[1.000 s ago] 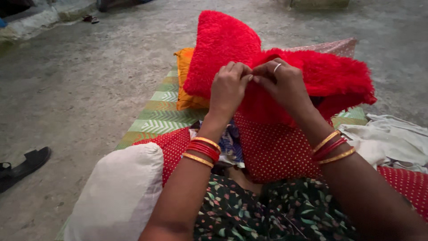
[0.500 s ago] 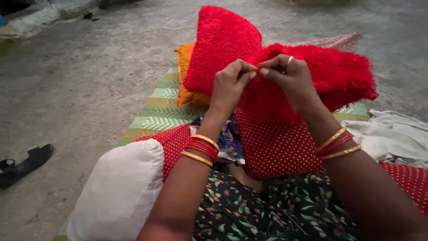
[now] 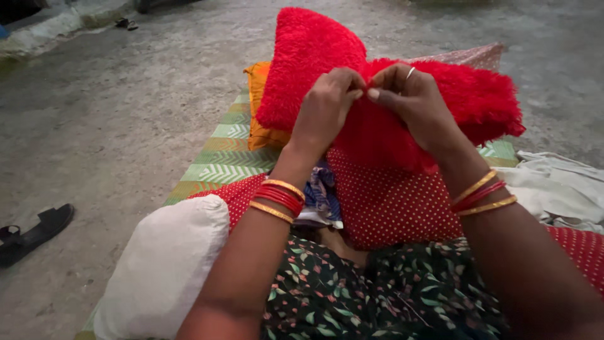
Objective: The person folds pillows and clothes by hand, smoothing them and stacking them on a mat on the floor.
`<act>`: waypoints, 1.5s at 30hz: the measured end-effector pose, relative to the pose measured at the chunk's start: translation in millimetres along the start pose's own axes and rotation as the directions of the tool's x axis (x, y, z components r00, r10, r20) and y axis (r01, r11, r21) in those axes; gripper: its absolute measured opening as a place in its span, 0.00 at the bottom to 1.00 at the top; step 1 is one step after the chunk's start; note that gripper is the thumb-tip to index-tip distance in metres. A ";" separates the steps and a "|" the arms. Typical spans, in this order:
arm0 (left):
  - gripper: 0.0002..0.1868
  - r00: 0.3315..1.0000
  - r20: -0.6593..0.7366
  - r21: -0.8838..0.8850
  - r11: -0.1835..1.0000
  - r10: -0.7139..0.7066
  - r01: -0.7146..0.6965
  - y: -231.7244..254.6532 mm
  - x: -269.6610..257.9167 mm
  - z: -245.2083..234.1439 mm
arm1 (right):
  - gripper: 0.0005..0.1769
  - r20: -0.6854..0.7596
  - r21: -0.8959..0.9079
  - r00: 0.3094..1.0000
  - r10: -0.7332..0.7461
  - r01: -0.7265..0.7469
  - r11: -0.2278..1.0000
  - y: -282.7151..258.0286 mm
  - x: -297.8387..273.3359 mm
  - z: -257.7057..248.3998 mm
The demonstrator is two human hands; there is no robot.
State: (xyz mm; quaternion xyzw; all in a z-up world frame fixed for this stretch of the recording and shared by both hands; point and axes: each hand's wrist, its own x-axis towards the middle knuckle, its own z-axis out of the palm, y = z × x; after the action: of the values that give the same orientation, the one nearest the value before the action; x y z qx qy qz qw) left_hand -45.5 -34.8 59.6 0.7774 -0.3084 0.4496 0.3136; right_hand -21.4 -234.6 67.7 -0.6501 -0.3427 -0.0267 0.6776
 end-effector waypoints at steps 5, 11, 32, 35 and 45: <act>0.07 0.995 0.100 0.066 0.998 0.001 -0.007 2.9 9.9 -2.9 | 0.04 -0.089 0.086 0.996 0.005 0.002 0.996 11.0 -5.0 -1.7; 0.09 0.986 0.169 0.079 0.997 0.001 -0.014 17.7 -2.0 -12.2 | 0.04 -0.148 0.060 0.986 0.073 -0.064 0.996 12.7 -22.3 1.7; 0.07 0.997 0.066 0.291 0.957 -0.032 0.011 -4.0 -28.0 -40.7 | 0.07 -0.544 -0.276 0.833 -0.102 -0.063 0.959 62.7 -50.3 -73.4; 0.08 0.983 0.099 0.312 0.943 -0.155 0.117 -18.6 -23.7 -41.6 | 0.07 -0.530 -0.450 0.828 -0.183 -0.092 0.888 25.6 -46.5 -90.3; 0.12 0.976 0.074 0.386 0.897 0.205 -0.217 30.6 42.9 91.5 | 0.10 -0.181 -0.842 0.889 -0.421 0.081 0.533 -16.2 -25.1 -68.2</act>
State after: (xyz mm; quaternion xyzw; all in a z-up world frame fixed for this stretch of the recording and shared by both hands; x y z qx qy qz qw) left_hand -5.1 -132.1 67.7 0.7934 -0.2996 0.5211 0.0963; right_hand -19.1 -308.8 74.6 -0.8132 -0.2511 -0.4000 0.3401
